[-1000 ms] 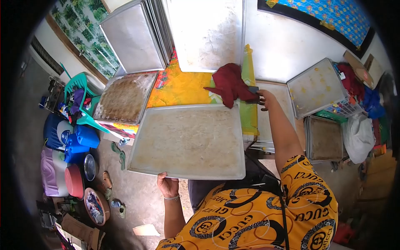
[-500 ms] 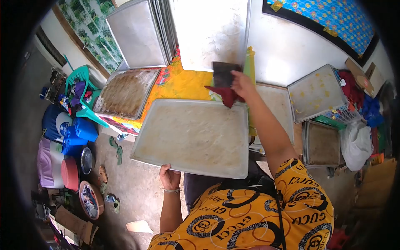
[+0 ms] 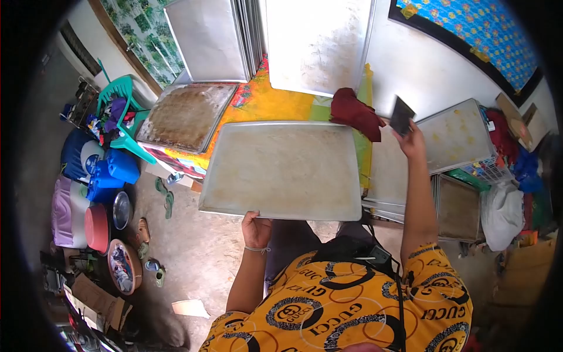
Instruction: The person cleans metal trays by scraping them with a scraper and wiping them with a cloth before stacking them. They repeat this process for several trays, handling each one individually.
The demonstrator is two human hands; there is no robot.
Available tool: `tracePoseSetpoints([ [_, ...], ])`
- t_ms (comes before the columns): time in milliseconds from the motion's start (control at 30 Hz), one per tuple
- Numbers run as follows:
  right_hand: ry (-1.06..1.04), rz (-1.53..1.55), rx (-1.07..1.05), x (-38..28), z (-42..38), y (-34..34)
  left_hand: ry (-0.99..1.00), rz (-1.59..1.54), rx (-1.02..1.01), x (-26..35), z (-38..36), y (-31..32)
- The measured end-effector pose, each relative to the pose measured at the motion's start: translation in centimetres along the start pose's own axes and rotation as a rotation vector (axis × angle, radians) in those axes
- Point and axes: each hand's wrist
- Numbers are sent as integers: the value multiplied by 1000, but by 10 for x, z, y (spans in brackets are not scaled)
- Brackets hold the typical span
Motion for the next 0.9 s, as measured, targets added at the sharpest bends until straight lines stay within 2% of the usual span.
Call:
tracePoseSetpoints([
  [67,-47,27,81,-34,-31,-35,-15,-45,-27,-5,6,-6],
  [167,-89,-38,131,-67,-89,-78,65,-44,95,-10,-22,28],
  [233,-190,-172,52,-77,-135,-86,88,-21,96,-5,-43,38],
  [300,-171,-210,-48,-78,-165,-87,105,-11,98,-1,-58,45],
  [367,-42,-222,-84,-72,-186,-71,125,-11,133,-4,-64,42],
  [533,119,-297,-222,-58,-200,-42,128,38,131,-22,-83,63],
  [667,49,-480,-182,-61,-203,-21,164,8,53,-7,-77,69],
  [900,-253,-446,-123,-48,-202,-5,319,24,19,-1,-26,46],
])
Point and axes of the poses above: each hand's wrist, its own z-axis towards the middle knuckle, its own y-axis out of the palm, x = y × z, and after that the axes turned 5 degrees about -y, right-handed
